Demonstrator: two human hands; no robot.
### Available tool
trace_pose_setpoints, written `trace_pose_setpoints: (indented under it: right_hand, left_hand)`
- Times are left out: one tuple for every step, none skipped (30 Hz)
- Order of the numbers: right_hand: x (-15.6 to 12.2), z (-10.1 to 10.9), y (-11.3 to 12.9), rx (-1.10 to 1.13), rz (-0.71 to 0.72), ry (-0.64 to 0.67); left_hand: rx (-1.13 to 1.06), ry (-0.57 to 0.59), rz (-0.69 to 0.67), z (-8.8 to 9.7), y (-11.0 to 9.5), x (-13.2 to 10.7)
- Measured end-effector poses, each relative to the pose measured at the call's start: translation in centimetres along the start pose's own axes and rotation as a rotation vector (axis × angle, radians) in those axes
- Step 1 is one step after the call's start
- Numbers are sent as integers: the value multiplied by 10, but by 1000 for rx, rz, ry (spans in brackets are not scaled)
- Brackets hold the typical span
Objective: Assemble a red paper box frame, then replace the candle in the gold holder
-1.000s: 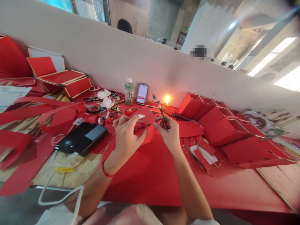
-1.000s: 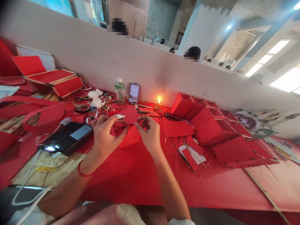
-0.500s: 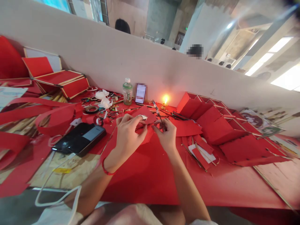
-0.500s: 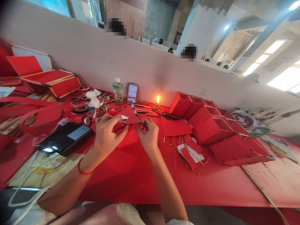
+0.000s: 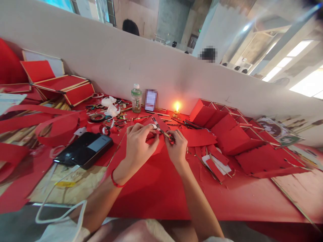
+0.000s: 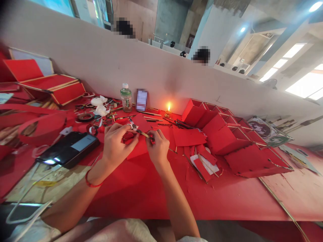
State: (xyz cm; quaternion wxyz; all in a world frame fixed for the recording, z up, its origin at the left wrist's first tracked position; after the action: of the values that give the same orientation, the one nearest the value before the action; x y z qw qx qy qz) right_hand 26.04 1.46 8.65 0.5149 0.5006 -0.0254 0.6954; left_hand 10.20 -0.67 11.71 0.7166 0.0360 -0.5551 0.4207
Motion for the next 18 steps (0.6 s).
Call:
trace_pose_setpoints:
  right_hand:
    - [-1,1,0,3,-10,-11]
    - [-2,3,0,5,-23,-26]
    - [-3,5,0,7,-40,-44]
    - [-5,7,0,12,-59,-70]
    - [-6,9,0,22,-80,-99]
    - [-8,12,-1,36,-104,-127]
    - [-9,15,-2,55,-135,-149]
    - [-11,18,-4,80,-179,-164]
    - [-12,21,-7,112,-233,-170]
    - [-14,25,-11,148,-300,-173]
    - [-15,29,-16,186,-372,-178]
    - [-16,34,-22,226,-445,-185]
    - [-17,39,-29,265,-516,-199]
    - [-18,45,-36,304,-585,-220]
    - [-19,51,-43,345,-651,-248]
    - [-20,57,-50,395,-711,-276]
    - [-21,63,-57,452,-761,-295]
    - [-22,69,-63,514,-799,-305]
  left_hand:
    - [-1,4,2,0,0,0]
    - [-1,5,4,0,0,-1]
    - [-2,3,5,0,0,-1]
    - [-3,1,7,0,0,-1]
    - [-4,0,9,0,0,-1]
    - [-5,0,11,1,0,-1]
    - [-5,0,13,1,0,0]
    - [-6,2,16,2,-1,0]
    - [-7,1,18,2,-1,0]
    - [-8,-1,20,3,-1,1]
    - [-9,-4,21,3,-1,1]
    - [-10,-7,25,3,-1,1]
    - [-11,-9,30,3,-1,1]
    - [-13,-12,34,3,0,1]
    - [-16,-15,37,2,0,1]
    - [-22,-19,39,2,1,1]
    - [-31,-24,40,2,1,1]
    - [-40,-34,38,2,1,1]
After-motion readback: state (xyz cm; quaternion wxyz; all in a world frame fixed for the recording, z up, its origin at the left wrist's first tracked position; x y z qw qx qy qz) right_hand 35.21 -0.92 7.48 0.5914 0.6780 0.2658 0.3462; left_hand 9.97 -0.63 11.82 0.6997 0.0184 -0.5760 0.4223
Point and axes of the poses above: each hand's wrist, its own x-axis towards the middle knuckle, its own z-axis out of the back of the hand, y = z × x, the point moved 3 cm from there along x, towards the middle knuckle, and after that the axes turned 12 degrees about -x, right-handed, at the moved point
